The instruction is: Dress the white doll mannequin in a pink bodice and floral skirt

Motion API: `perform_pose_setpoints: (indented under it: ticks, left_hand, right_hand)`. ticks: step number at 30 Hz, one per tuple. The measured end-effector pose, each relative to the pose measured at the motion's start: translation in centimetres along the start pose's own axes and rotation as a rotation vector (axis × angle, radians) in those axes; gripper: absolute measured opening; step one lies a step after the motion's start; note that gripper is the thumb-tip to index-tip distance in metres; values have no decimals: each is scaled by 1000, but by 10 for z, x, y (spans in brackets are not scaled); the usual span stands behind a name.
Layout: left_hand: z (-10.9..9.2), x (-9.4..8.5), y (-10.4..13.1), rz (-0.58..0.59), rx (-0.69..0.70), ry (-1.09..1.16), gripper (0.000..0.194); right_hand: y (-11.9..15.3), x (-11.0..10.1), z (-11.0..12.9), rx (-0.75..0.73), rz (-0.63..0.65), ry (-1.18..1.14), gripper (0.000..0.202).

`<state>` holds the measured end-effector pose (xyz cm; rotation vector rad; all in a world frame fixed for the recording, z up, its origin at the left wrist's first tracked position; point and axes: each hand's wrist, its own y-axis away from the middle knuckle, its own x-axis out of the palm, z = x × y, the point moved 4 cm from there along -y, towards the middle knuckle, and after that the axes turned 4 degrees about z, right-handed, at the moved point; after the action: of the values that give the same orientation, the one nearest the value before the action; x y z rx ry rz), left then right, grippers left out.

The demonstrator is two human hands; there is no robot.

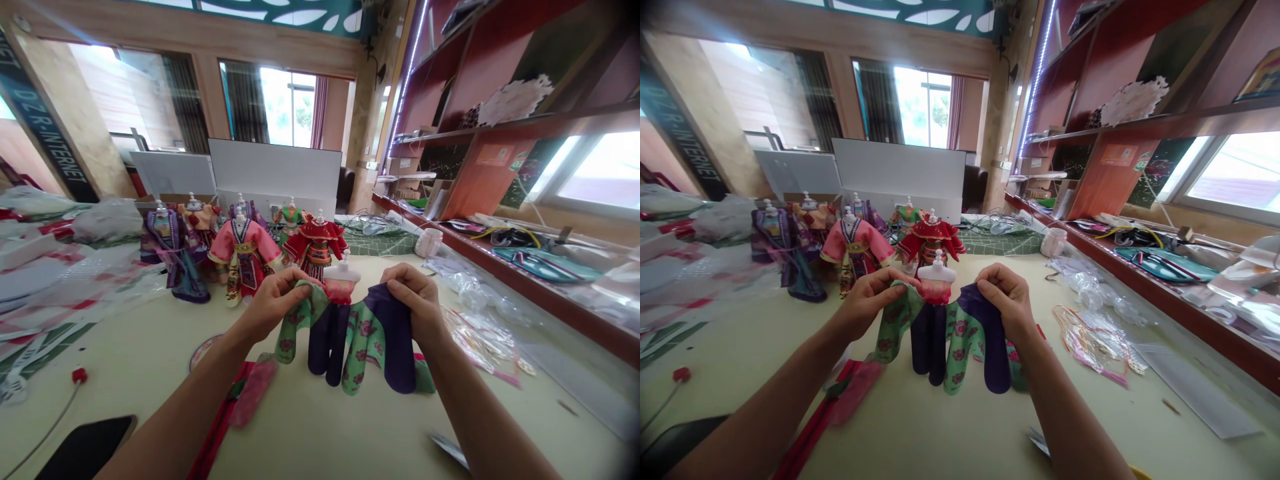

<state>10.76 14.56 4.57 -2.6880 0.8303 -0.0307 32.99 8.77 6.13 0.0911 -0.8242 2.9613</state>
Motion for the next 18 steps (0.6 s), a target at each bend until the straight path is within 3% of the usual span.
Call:
perform_pose_setpoints:
  ticks: [18]
  left_hand:
    - [12, 6, -17, -83, -47, 244, 28]
  right_hand:
    - [-15, 18, -47, 29, -285, -42, 21]
